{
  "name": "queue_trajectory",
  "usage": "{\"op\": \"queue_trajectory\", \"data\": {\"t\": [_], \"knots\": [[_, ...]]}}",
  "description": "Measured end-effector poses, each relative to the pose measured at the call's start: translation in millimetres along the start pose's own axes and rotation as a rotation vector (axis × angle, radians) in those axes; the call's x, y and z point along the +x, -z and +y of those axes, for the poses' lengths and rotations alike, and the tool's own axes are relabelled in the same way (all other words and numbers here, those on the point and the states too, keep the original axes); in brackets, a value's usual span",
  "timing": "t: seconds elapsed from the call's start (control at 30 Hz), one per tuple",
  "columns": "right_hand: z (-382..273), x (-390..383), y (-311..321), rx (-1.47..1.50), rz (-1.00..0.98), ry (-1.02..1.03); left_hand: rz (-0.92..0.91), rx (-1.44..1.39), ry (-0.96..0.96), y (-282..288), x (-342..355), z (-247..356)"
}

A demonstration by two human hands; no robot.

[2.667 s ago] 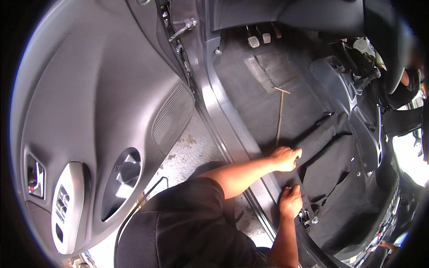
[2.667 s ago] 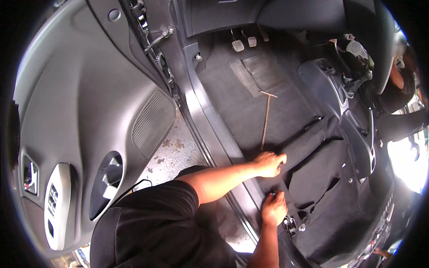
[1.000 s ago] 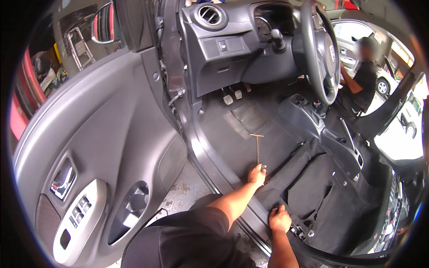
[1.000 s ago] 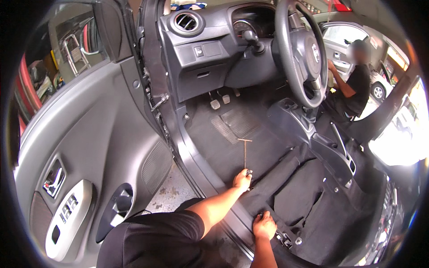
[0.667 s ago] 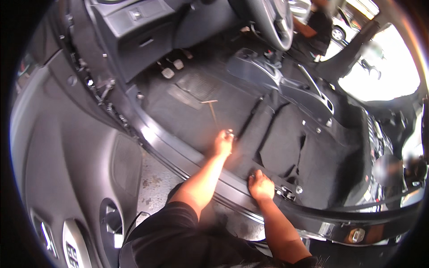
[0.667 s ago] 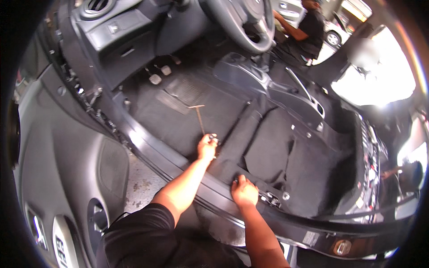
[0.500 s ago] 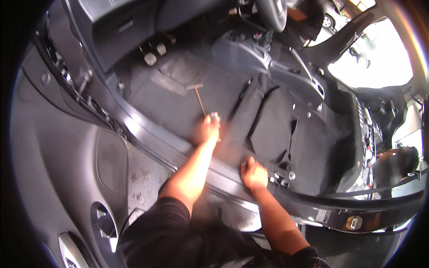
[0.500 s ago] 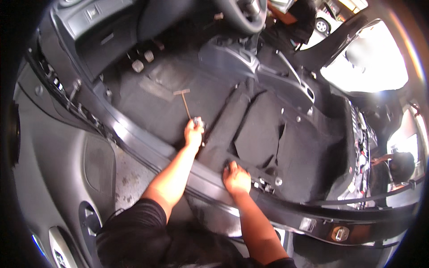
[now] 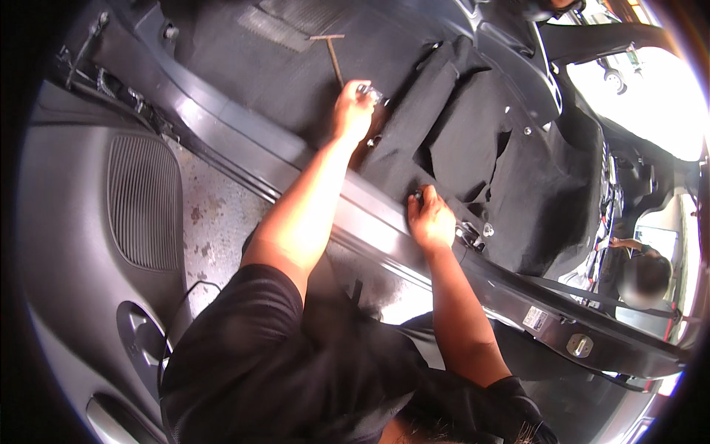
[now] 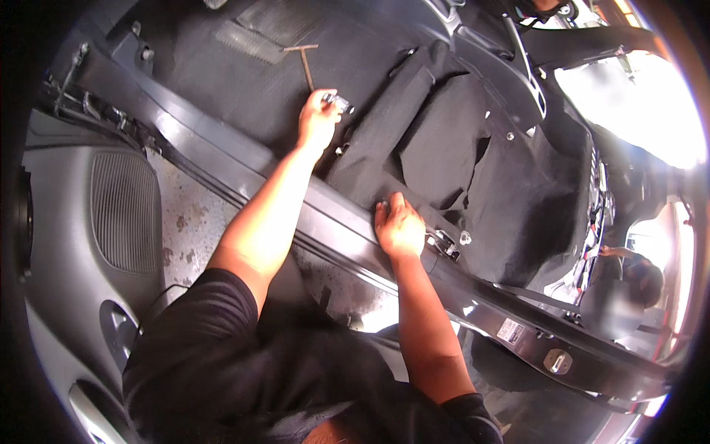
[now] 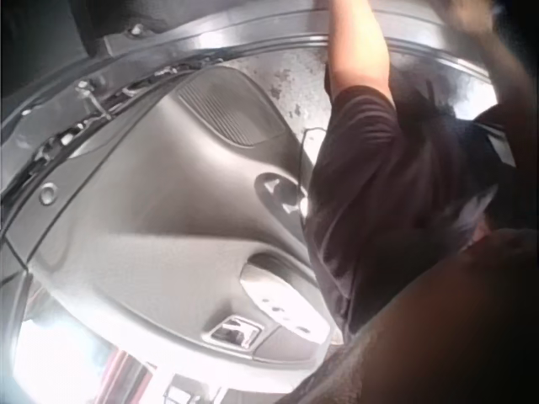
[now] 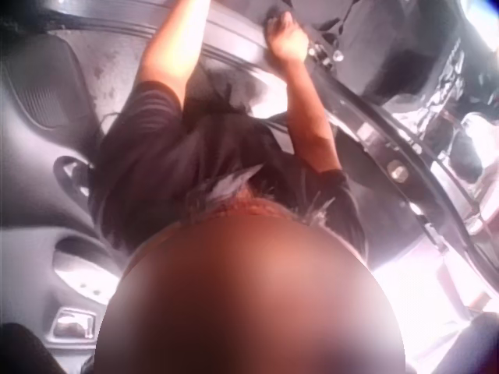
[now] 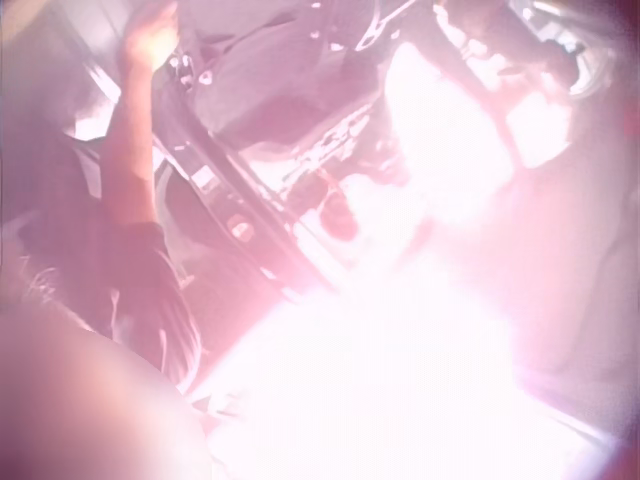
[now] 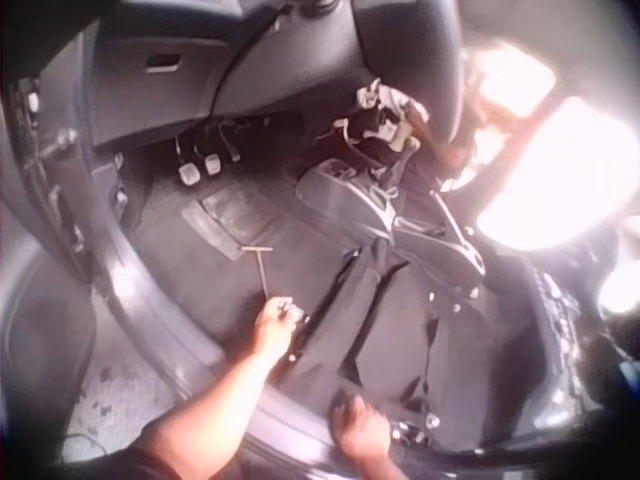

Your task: The person installs a black carpet mat into the driver-side floor of a vehicle. They position the mat, align it with the floor contours, and use a T-handle tool to secure it by tightening fasteners along the edges.

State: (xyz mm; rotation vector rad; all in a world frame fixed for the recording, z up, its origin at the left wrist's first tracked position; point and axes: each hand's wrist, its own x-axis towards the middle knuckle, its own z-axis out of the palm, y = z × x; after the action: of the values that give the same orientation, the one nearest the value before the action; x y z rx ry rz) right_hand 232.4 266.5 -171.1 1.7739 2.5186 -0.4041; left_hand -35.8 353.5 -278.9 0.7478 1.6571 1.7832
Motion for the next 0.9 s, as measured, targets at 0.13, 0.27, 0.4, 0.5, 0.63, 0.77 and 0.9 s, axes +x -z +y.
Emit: {"op": "queue_trajectory", "data": {"t": [0.13, 0.27, 0.4, 0.5, 0.63, 0.77, 0.9], "knots": [[1, 0, -1, -0.007, 0.017, -0.007, -0.112, 0.161, 0.008, 20, 20, 0], [-4, 2, 1, -0.020, -0.008, -0.037, -0.329, 0.462, 0.030, 54, 30, 10], [-3, 4, -5, -0.039, -0.008, -0.033, -0.323, 0.515, 0.057, 58, 25, 17], [-2, 3, -5, -0.038, 0.000, -0.039, -0.357, 0.596, 0.173, 53, 17, 40], [-3, 4, -5, -0.033, -0.020, -0.055, -0.347, 0.607, 0.169, 50, 14, 42], [1, 6, -9, -0.062, -0.022, -0.053, -0.347, 0.539, 0.177, 52, 17, 39], [-1, 5, -8, -0.059, -0.025, -0.070, -0.323, 0.578, 0.151, 50, 16, 43]]}}
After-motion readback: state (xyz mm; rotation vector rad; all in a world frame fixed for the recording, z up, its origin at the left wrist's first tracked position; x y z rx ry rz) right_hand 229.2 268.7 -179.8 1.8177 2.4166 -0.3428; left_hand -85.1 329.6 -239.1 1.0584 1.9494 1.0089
